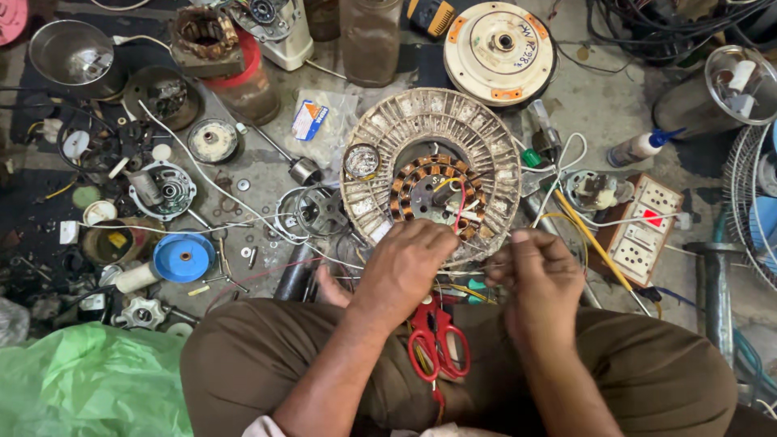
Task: The person sits on the floor of a cluttered repair workshop and works on a ceiling fan stator, arranging copper wire coils and connecting their colored lead wires together, at one point reaching into a bag for supplies before returning to the wiring.
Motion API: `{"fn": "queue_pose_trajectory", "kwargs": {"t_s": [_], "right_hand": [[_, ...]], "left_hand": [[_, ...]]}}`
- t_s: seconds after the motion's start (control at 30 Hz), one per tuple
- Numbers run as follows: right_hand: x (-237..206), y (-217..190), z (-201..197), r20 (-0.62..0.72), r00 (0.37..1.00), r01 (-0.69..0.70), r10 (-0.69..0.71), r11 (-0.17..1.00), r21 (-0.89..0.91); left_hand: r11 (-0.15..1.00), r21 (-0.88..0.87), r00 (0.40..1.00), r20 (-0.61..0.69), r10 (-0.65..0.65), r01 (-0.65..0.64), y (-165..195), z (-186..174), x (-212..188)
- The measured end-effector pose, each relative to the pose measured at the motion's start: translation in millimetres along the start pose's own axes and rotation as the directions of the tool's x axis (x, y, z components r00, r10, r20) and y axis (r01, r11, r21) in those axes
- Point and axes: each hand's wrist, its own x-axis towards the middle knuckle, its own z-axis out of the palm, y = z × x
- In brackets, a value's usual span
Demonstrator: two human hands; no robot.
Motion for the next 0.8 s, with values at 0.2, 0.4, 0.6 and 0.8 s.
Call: {"fn": "queue_pose_trajectory", "kwargs": {"t_s": [0.2, 0.4, 0.6, 0.8], "right_hand": [[-0.4, 22.0, 5.0, 0.101, 0.942, 0.326, -0.319, 0.810, -0.488], [2.0, 16.7, 8.4, 0.120, 0.910, 0.372, -0.396, 0.657, -0.655], [7.9, 8.9, 13.5, 0.118, 0.928, 0.326, -0.354, 0.614, -0.718], [16.6, 11.3, 11.6, 0.112, 0.953, 0.274, -0.280, 0.644, -0.715]], "left_hand": [[0.995, -0.063, 0.987, -0.136, -0.088, 0.080, -1.9, -8.0, -3.5], [0.980, 0.082, 0.978, -0.117, -0.171, 0.181, 6.9, -2.0, 6.3], [0.961, 0.088, 0.957, -0.150, -0.247, 0.262, 11.7, 7.1, 10.2], [0.961, 0.072, 0.953, -0.166, -0.254, 0.268, 11.1, 8.0, 9.2]]}}
